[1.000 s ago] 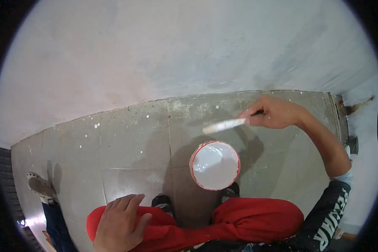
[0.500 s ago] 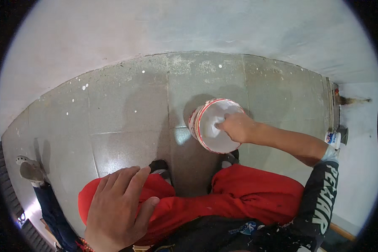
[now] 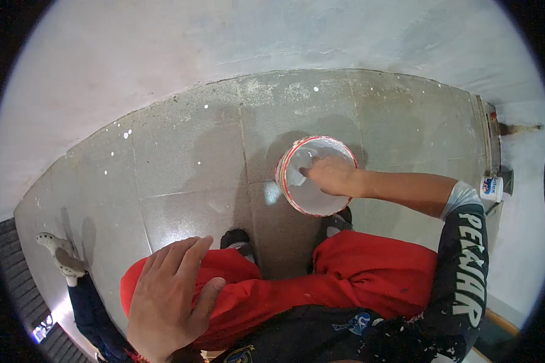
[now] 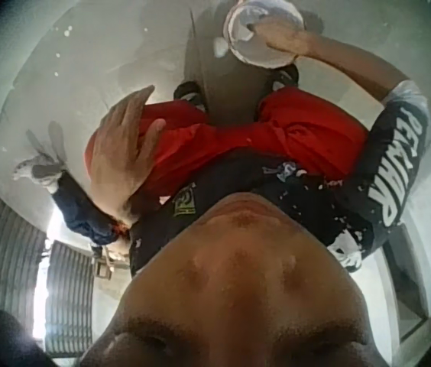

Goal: Applying white paint to an indoor wall using a paint brush and paint from a bucket.

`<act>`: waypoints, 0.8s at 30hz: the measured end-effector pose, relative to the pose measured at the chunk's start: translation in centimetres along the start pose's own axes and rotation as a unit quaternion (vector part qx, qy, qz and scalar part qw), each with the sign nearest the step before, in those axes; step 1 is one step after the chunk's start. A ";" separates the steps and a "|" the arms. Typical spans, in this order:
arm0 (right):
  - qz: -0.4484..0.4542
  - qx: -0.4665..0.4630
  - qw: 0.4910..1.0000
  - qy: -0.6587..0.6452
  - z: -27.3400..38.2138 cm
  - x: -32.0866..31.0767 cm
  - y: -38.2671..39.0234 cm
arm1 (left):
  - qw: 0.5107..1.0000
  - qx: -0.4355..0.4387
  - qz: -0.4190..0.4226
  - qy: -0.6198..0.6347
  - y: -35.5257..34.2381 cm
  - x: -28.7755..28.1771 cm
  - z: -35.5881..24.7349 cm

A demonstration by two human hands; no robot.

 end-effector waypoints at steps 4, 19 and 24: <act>-0.032 -0.004 0.999 -0.019 -0.1 -0.2 0.0 | 1.000 -0.008 -0.005 0.001 0.1 0.0 -0.3; 0.101 0.091 0.987 -0.081 -1.7 -2.9 2.4 | 0.998 0.048 -0.037 0.030 -0.2 0.5 0.6; 0.135 0.055 0.938 -0.315 -4.5 -4.7 5.3 | 0.999 0.022 -0.024 0.042 0.1 0.3 0.4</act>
Point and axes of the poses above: each hand's wrist, its own y-axis away from the middle knuckle, its own x-axis out of the palm, z = x × y, the point moved 6 cm from there along -y, towards the middle knuckle, and after that the axes turned 4 degrees about -x, right-handed, at the moved point
